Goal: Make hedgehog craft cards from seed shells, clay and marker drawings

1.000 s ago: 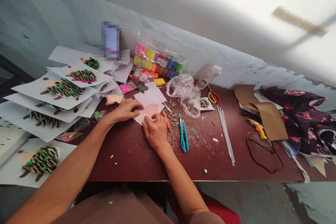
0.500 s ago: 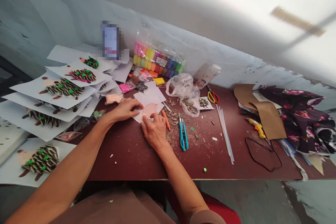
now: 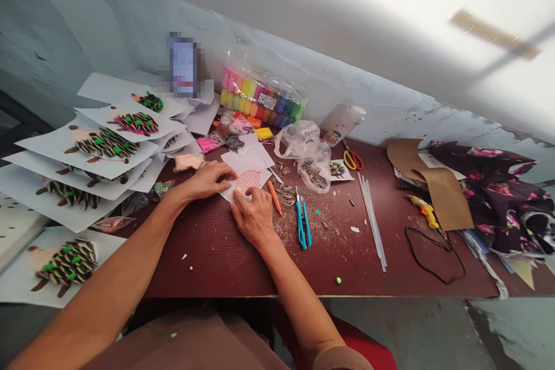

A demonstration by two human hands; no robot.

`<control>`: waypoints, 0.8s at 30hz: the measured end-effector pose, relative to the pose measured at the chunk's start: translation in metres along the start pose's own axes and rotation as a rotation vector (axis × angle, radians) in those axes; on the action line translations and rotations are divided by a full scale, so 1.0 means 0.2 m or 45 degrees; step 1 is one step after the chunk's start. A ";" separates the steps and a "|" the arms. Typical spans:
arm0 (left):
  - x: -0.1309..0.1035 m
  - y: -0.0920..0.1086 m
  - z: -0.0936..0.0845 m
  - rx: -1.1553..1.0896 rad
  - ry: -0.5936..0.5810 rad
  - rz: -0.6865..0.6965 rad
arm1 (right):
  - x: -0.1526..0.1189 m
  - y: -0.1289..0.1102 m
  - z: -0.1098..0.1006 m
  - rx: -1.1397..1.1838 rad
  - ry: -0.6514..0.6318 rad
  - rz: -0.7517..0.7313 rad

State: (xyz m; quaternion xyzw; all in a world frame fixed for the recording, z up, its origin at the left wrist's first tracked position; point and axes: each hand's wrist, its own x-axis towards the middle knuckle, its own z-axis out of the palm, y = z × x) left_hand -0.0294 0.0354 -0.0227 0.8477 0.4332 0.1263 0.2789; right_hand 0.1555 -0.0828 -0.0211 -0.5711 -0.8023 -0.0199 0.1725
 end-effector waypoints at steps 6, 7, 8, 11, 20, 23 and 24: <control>0.00 0.01 0.00 -0.008 0.017 0.001 | -0.01 0.00 0.00 -0.037 -0.010 0.009; 0.00 0.01 0.00 -0.007 0.012 -0.005 | -0.01 0.00 0.00 -0.048 -0.006 0.005; 0.00 0.01 0.00 -0.006 0.005 -0.010 | -0.01 0.00 0.00 -0.059 -0.001 0.001; 0.00 0.01 -0.01 -0.005 -0.014 -0.017 | -0.02 -0.01 0.00 -0.075 0.020 -0.019; 0.00 0.01 -0.01 -0.002 -0.004 -0.004 | -0.01 0.01 0.01 0.017 0.091 0.072; 0.00 0.01 -0.01 -0.013 -0.008 -0.004 | 0.00 0.00 0.01 0.019 0.027 0.076; 0.00 0.01 0.00 -0.017 -0.007 -0.004 | 0.00 0.00 0.00 0.014 0.001 0.075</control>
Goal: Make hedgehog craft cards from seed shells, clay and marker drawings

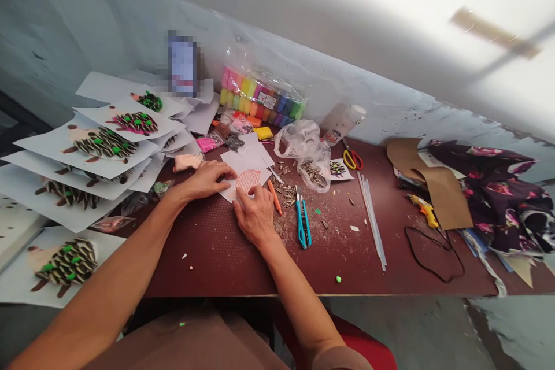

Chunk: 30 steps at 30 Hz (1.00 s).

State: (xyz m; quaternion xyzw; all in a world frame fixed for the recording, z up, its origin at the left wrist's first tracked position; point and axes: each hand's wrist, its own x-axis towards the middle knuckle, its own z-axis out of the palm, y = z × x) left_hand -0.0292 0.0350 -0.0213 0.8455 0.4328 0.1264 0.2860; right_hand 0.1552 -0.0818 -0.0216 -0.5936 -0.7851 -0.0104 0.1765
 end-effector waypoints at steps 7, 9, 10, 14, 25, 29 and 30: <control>0.00 -0.01 0.01 0.005 0.024 0.016 | 0.01 -0.02 -0.01 -0.044 -0.052 0.004; 0.00 -0.01 0.01 0.008 0.018 0.012 | 0.00 -0.02 -0.02 -0.049 -0.043 -0.010; 0.00 -0.01 0.00 0.009 0.013 0.008 | 0.00 -0.02 -0.02 -0.049 -0.038 -0.021; 0.00 0.00 0.00 0.008 0.014 0.006 | 0.00 -0.01 -0.01 -0.021 -0.015 -0.037; 0.00 0.00 0.00 0.006 0.009 0.006 | 0.00 -0.02 -0.02 -0.056 -0.054 -0.056; 0.00 0.00 0.00 0.003 -0.003 0.000 | -0.01 -0.02 -0.01 -0.034 -0.018 -0.099; 0.00 0.00 0.00 0.003 -0.002 0.001 | -0.01 -0.01 -0.01 -0.027 -0.011 -0.105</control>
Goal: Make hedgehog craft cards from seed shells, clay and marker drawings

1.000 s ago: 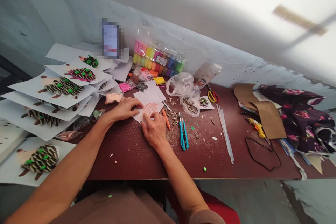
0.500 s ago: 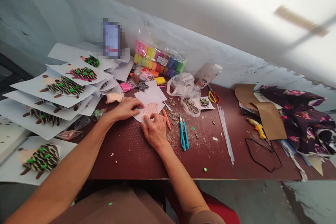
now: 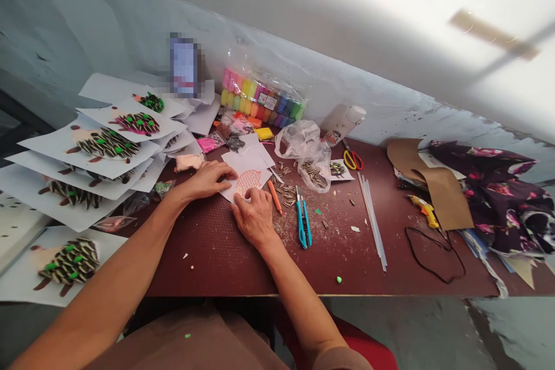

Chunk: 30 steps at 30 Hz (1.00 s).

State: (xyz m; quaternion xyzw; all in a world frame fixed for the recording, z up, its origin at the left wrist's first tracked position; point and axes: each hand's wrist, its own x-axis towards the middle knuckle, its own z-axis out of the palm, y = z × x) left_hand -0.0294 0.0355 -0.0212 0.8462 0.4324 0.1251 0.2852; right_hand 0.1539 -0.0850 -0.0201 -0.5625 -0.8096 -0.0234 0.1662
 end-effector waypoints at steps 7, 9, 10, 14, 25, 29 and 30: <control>0.00 0.00 0.00 -0.004 0.007 0.001 | 0.00 0.01 0.01 0.006 0.056 0.070; 0.00 0.00 0.00 -0.004 0.001 -0.005 | 0.00 0.01 0.01 0.002 0.033 0.067; 0.00 0.00 0.00 -0.002 0.000 -0.006 | 0.00 0.01 0.00 -0.002 0.023 0.067; 0.00 0.00 0.00 0.008 -0.002 -0.008 | 0.00 0.01 0.00 -0.016 0.029 0.044; 0.00 0.00 0.00 0.012 0.001 -0.010 | -0.01 0.02 0.02 0.102 0.137 0.037; 0.00 -0.01 0.01 0.008 0.001 -0.007 | -0.01 0.02 0.02 0.105 0.120 0.060; 0.00 -0.01 0.01 0.007 0.004 -0.005 | -0.01 0.02 0.02 0.097 0.097 0.048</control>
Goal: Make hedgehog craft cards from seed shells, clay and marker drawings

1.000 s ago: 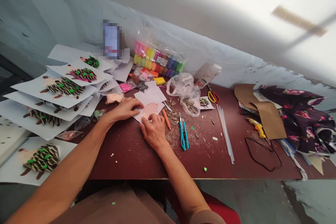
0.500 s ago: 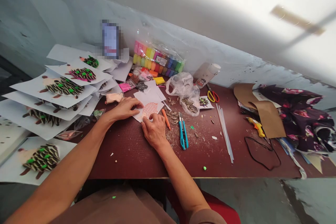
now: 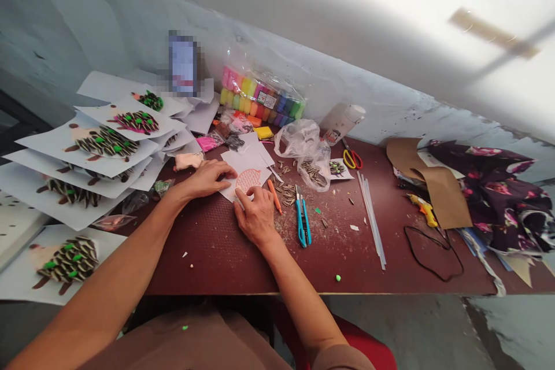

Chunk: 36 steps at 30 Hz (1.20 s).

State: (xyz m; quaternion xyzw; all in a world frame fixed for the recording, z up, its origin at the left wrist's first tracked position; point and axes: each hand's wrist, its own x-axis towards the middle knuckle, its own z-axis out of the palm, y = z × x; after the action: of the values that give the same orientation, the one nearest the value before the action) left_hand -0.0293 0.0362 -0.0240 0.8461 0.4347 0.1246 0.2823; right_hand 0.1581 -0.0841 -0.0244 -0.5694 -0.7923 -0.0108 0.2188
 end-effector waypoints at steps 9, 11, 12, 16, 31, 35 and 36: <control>0.00 0.00 0.00 0.000 0.010 0.013 | 0.01 -0.01 -0.01 -0.022 -0.019 -0.086; 0.00 0.01 0.00 0.002 0.001 0.000 | 0.01 -0.01 0.00 -0.028 0.000 -0.103; 0.00 0.01 -0.01 0.003 -0.002 -0.004 | 0.00 -0.01 0.00 -0.030 0.009 -0.111; 0.00 0.01 -0.01 0.001 0.003 0.004 | 0.00 0.00 0.00 -0.004 0.033 -0.116; 0.00 0.00 0.00 0.014 0.005 0.012 | 0.00 0.00 0.00 0.003 -0.103 0.017; 0.00 0.00 0.00 0.011 0.010 0.013 | 0.01 0.00 0.00 0.049 -0.126 0.023; 0.00 0.00 0.00 0.011 0.011 0.014 | 0.01 0.00 0.00 0.067 -0.134 0.032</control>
State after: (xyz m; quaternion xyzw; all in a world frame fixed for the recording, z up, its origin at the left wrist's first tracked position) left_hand -0.0295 0.0360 -0.0235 0.8491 0.4318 0.1278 0.2762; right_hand 0.1576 -0.0827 -0.0232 -0.5729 -0.7957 0.0429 0.1919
